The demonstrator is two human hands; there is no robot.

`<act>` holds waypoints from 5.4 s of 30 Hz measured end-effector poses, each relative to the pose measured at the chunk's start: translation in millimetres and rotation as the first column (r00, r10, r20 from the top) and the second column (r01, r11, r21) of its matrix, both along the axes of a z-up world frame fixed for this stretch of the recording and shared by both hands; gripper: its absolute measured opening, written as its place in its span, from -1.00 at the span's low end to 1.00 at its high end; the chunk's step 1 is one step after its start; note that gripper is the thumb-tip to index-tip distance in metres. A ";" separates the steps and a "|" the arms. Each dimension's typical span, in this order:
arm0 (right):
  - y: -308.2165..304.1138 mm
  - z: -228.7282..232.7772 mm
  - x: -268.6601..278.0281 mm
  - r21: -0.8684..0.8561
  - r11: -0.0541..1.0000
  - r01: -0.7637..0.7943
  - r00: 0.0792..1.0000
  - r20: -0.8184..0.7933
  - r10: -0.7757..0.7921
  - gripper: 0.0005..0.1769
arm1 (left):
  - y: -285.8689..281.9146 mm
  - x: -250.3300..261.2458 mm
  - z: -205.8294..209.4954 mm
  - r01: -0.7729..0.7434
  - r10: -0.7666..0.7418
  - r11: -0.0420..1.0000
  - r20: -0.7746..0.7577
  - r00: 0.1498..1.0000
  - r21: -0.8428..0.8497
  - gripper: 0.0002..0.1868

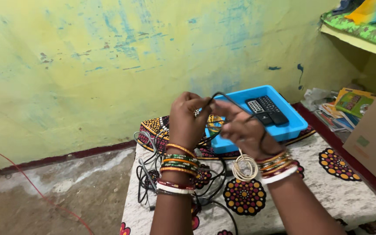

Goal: The person untangles and sorts various electrical cables and wires by hand, placing some into a blue plastic tray.

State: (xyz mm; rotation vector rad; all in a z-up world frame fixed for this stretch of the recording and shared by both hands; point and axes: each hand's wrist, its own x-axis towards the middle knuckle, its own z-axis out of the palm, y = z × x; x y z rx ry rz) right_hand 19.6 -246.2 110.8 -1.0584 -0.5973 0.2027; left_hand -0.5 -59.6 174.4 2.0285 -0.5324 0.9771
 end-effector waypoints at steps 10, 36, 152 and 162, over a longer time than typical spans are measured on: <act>32.5 -56.9 30.9 -0.145 0.977 0.157 0.987 -0.001 -0.159 -0.60 | 27.4 6.3 -122.3 0.175 -0.218 0.975 -0.423 0.879 -0.138 -0.11; -130.6 3.8 43.2 0.214 0.832 0.512 0.848 -0.279 -0.450 -0.76 | 40.3 6.0 -163.4 -0.005 0.183 0.962 -0.630 0.754 0.274 -0.64; -50.2 -25.0 9.3 -0.051 0.993 0.104 0.933 -0.342 -0.115 -0.84 | -46.6 -7.5 -54.1 -0.040 0.044 0.995 -0.043 0.998 0.094 -0.66; -64.0 -18.0 -1.6 0.692 0.671 -0.266 0.835 -0.182 0.519 -0.76 | -74.6 5.7 -117.2 0.235 -0.245 0.968 -0.124 0.962 -0.088 -0.78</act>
